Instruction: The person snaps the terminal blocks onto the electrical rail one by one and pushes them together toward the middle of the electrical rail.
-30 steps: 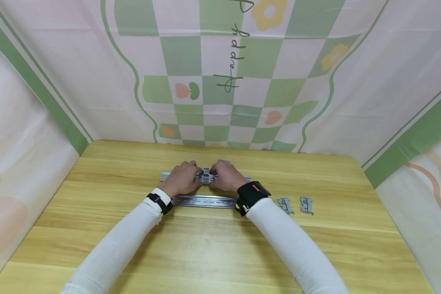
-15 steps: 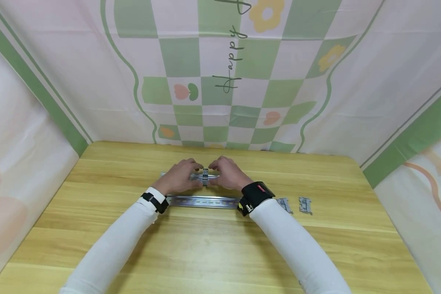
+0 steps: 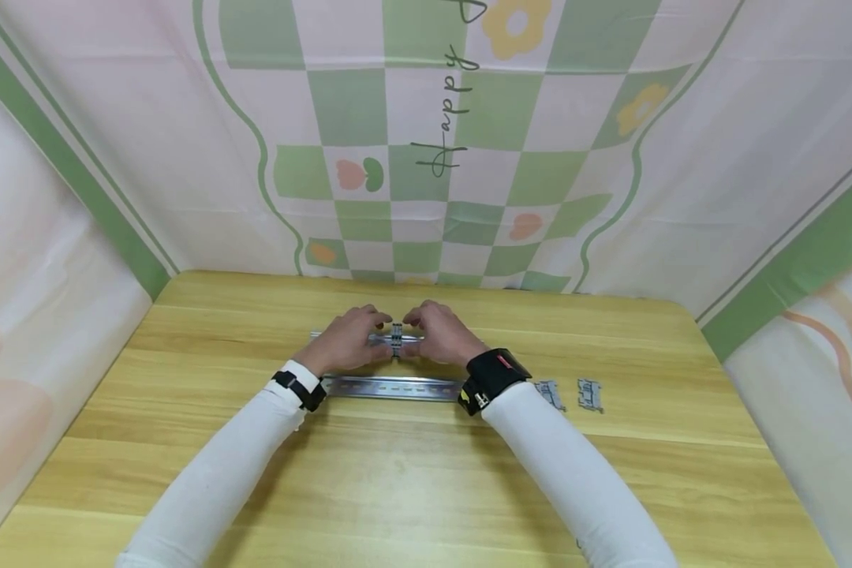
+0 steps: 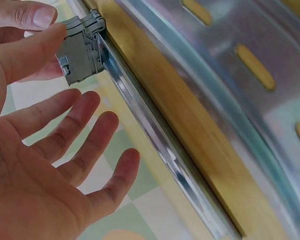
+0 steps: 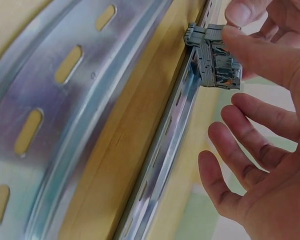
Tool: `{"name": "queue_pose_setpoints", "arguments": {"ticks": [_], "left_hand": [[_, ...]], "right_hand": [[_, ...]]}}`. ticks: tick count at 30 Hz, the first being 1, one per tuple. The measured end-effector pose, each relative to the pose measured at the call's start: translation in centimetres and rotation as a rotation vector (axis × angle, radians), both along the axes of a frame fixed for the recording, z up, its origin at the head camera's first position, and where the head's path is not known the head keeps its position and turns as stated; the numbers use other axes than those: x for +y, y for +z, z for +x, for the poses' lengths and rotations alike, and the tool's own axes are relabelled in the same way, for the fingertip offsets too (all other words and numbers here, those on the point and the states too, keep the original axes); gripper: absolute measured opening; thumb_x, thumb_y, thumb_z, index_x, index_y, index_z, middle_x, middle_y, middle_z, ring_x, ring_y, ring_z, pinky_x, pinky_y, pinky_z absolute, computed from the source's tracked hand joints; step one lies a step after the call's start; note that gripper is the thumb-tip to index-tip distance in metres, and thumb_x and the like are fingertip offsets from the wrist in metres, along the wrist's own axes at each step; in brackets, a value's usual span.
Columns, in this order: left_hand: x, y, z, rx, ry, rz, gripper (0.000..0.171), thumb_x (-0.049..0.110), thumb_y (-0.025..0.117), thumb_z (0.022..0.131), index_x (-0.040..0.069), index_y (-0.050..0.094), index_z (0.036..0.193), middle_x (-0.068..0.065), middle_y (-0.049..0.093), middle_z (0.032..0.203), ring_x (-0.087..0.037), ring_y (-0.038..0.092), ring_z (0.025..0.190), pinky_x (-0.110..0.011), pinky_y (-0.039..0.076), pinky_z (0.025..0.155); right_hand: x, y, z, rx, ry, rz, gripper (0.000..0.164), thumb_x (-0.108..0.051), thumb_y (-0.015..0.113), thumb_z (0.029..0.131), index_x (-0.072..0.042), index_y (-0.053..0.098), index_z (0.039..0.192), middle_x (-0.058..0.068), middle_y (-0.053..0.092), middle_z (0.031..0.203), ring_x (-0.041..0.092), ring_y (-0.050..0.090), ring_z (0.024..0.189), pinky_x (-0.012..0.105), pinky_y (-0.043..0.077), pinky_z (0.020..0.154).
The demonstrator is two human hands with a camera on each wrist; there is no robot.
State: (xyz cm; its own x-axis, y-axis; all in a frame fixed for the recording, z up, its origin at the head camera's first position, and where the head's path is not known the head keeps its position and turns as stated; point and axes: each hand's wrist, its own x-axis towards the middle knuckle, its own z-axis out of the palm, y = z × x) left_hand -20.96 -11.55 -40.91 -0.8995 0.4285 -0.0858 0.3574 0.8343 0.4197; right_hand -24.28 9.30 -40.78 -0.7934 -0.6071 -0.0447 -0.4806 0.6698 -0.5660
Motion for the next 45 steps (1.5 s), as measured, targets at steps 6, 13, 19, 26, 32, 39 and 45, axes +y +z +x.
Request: {"name": "queue_pose_setpoints", "arguments": {"ticks": [6,13,19,26,32,39,45], "left_hand": [[-1.4,0.1,0.7,0.006,0.056,-0.039,0.068,0.032,0.077,0.090,0.003,0.051,0.145,-0.016,0.056,0.136,-0.037,0.053,0.122,-0.058,0.046,0.100],[-4.6,0.5,3.0,0.042,0.203,-0.101,0.060,0.028,0.073,0.093,0.002,0.054,0.143,-0.019,0.054,0.137,-0.040,0.049,0.125,-0.061,0.042,0.102],[-4.8,1.0,5.9,0.112,0.128,-0.139,0.050,0.027,0.074,0.093,0.003,0.062,0.135,-0.018,0.060,0.129,-0.038,0.056,0.117,-0.059,0.048,0.097],[-2.1,-0.1,7.2,0.155,0.005,-0.115,0.035,0.028,0.076,0.091,0.008,0.070,0.118,-0.011,0.063,0.118,-0.032,0.058,0.108,-0.053,0.051,0.092],[0.2,-1.1,7.2,0.117,-0.035,-0.093,0.039,0.032,0.079,0.089,0.008,0.070,0.119,-0.013,0.062,0.121,-0.032,0.058,0.109,-0.054,0.050,0.093],[0.9,-1.3,7.1,0.093,-0.026,-0.100,0.038,0.031,0.077,0.091,0.009,0.070,0.122,-0.010,0.062,0.121,-0.032,0.056,0.114,-0.054,0.048,0.097],[1.0,-1.3,7.1,0.117,-0.038,-0.113,0.030,0.030,0.076,0.092,0.010,0.073,0.114,-0.008,0.062,0.112,-0.030,0.057,0.107,-0.050,0.051,0.091]], "right_hand": [[2.3,0.5,0.3,-0.027,-0.026,0.019,0.060,-0.022,0.086,0.082,0.006,0.062,0.129,0.022,0.063,0.122,0.037,0.060,0.112,0.050,0.051,0.097],[7.5,0.5,1.6,-0.003,-0.094,0.062,0.053,-0.020,0.083,0.085,0.008,0.063,0.126,0.022,0.064,0.116,0.037,0.061,0.107,0.052,0.052,0.094],[12.3,0.6,4.4,0.037,-0.106,0.145,0.045,-0.022,0.084,0.083,0.005,0.070,0.115,0.014,0.068,0.105,0.030,0.064,0.096,0.050,0.054,0.086],[14.8,-0.2,7.4,0.124,-0.047,0.243,0.058,-0.029,0.087,0.081,0.003,0.066,0.125,0.014,0.063,0.110,0.026,0.057,0.093,0.044,0.050,0.077],[15.0,-0.4,8.2,0.146,-0.057,0.261,0.054,-0.023,0.086,0.082,0.003,0.066,0.125,0.016,0.061,0.115,0.028,0.055,0.097,0.049,0.047,0.079],[14.5,0.2,7.8,0.122,-0.077,0.242,0.048,-0.020,0.087,0.081,0.004,0.068,0.118,0.011,0.062,0.103,0.022,0.058,0.086,0.040,0.053,0.072],[12.3,0.8,7.4,0.167,-0.104,0.093,0.060,-0.029,0.086,0.082,0.004,0.064,0.127,0.009,0.065,0.103,0.023,0.063,0.089,0.040,0.057,0.075]]}}
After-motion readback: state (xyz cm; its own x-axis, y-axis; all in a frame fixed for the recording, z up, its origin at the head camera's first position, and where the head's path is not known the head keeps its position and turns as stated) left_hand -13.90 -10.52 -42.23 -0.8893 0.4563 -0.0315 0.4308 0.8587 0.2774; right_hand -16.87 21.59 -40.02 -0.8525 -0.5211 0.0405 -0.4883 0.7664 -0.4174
